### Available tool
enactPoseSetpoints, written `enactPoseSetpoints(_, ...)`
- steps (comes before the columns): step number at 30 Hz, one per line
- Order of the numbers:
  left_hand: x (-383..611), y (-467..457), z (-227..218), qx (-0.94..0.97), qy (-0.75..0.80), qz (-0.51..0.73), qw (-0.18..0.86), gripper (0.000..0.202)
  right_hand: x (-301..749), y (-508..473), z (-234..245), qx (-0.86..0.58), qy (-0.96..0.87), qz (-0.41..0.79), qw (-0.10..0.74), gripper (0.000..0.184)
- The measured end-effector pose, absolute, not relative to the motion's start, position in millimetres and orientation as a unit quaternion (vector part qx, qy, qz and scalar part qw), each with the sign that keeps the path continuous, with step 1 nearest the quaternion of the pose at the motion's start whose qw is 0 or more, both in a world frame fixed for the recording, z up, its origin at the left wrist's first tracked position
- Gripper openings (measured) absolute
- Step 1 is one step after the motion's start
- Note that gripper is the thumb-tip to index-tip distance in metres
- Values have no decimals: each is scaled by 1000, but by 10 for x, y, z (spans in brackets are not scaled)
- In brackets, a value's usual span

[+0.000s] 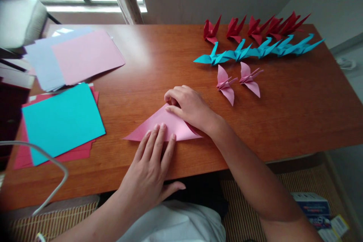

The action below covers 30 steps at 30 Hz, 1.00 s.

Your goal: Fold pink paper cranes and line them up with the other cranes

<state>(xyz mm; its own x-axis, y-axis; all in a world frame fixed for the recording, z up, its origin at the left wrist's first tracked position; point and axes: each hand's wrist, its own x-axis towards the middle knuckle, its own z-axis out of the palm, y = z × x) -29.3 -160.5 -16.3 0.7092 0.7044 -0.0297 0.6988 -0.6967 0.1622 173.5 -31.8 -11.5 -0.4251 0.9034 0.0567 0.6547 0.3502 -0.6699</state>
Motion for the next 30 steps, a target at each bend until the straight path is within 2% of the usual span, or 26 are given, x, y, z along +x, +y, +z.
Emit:
enactPoseSetpoints(9, -263, -1590, -114, 916, 383, 18, 115, 115, 1739, -317, -124, -491, -797, 282, 210, 5)
enactPoseSetpoints(25, -197, -1583, -105, 912, 394, 8, 115, 125, 1755, -342, -119, -486, -796, 275, 236, 4)
enactPoseSetpoints(30, -195, -1575, -128, 914, 391, 14, 107, 126, 1767, -800, -25, -519, -794, 193, 252, 15)
